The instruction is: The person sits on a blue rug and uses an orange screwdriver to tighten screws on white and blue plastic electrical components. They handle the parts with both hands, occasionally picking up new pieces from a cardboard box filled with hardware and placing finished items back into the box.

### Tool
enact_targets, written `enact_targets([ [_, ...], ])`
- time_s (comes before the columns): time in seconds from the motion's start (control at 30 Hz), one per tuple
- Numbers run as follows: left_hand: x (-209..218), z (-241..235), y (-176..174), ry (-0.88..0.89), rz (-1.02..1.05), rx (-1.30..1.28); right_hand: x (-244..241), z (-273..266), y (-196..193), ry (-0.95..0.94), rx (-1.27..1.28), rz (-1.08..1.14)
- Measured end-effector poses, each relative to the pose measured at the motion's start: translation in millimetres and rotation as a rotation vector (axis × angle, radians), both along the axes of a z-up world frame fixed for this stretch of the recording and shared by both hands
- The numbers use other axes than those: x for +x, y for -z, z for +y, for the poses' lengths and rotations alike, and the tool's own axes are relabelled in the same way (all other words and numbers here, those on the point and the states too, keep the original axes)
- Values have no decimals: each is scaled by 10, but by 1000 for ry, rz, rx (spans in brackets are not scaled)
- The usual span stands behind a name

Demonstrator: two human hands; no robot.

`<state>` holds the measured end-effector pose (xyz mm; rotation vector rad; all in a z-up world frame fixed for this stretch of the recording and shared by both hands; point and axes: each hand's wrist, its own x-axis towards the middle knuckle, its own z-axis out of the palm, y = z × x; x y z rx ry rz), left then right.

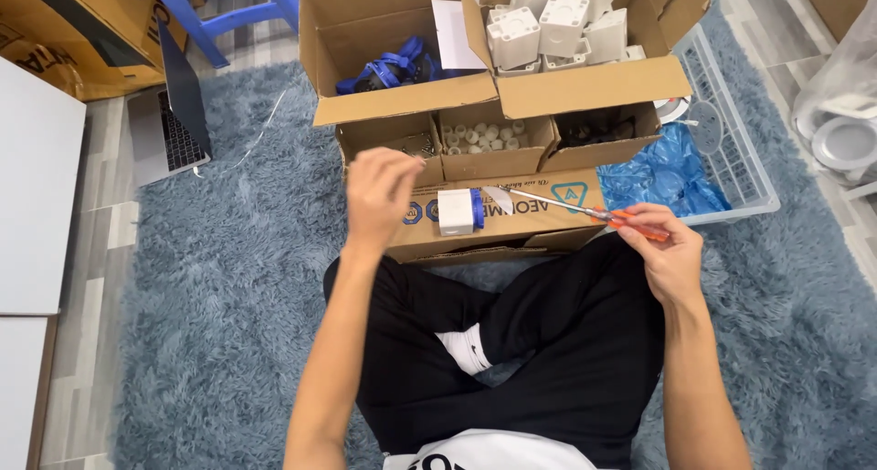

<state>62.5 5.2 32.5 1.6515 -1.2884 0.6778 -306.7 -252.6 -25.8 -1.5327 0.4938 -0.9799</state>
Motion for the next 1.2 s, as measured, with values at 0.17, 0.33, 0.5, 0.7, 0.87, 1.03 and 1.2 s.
enact_targets([
  [0.17,257,184,-115,-102,-33,26,98,-94,9,15,-42,50],
  [0.33,281,238,-142,-142,-40,57,273,-196,55,-37,-43,97],
  [0.5,-132,108,-365,44,-50,95,439,-188,-46,-91,-138,155],
  [0.7,-429,-132,-332,288,-11,778,598,-201,4,-90,-471,235],
  [0.87,-437,-300,37,254,-49,903,727,-148,-94,-73,-540,279],
  [1.03,-476,-256,-48,293,35,764,753,-123,-107,-45,-632,298],
  [1.2,-520,-133,-259,396,281,674,728,-61,-98,-24,-686,256],
])
